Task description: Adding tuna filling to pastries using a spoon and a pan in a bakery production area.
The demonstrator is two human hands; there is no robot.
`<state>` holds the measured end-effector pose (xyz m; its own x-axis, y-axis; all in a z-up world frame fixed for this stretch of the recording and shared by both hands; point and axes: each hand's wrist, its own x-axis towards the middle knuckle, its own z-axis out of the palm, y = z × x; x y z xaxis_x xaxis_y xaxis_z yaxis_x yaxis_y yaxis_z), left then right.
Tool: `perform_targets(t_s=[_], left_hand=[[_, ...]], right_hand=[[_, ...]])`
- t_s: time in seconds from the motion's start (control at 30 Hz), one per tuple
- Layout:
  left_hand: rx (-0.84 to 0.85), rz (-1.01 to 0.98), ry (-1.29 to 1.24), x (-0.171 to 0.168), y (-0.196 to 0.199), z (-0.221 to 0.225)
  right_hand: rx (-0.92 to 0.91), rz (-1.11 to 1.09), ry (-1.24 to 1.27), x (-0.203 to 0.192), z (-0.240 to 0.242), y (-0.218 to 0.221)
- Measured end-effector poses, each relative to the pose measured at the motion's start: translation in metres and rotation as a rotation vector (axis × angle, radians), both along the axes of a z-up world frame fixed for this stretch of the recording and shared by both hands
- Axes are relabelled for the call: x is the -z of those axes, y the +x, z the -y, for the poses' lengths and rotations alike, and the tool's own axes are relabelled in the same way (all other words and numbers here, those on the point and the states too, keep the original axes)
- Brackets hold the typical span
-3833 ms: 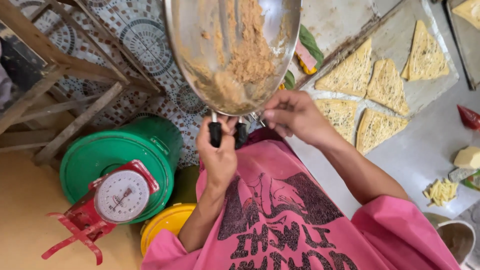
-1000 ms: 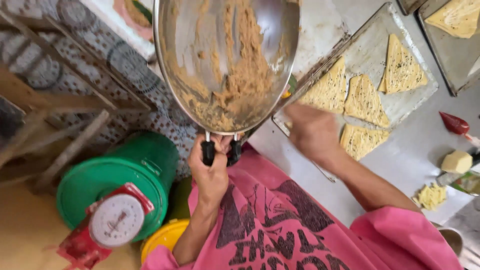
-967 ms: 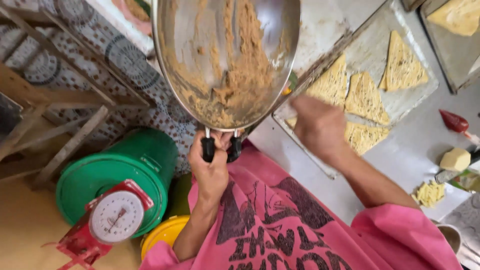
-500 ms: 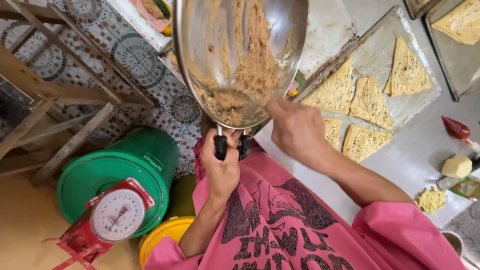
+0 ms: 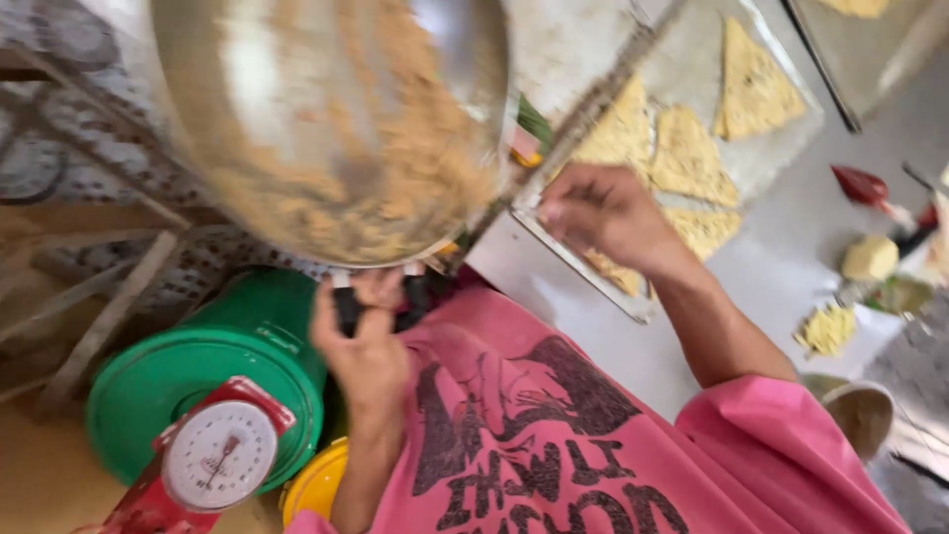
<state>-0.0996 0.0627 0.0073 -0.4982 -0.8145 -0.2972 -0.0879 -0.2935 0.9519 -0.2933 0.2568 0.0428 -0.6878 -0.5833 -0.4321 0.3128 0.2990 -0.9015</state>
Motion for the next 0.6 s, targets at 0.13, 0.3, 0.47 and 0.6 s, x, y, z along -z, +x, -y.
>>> perform_targets(t_s=[0.13, 0.3, 0.47, 0.6], left_hand=[[-0.094, -0.132, 0.114, -0.021, -0.009, 0.015], [-0.158, -0.256, 0.177, -0.030, -0.004, 0.033], [-0.173, -0.221, 0.104, -0.038, 0.007, 0.037], [-0.278, -0.165, 0.010, -0.018, 0.008, 0.044]], right_hand=[[0.142, -0.177, 0.106, 0.004, -0.039, -0.005], [0.302, -0.665, 0.266, 0.000, -0.023, 0.009], [0.191, -0.744, 0.665, 0.136, -0.026, 0.005], [0.302, -0.873, 0.475, 0.146, -0.034, -0.017]])
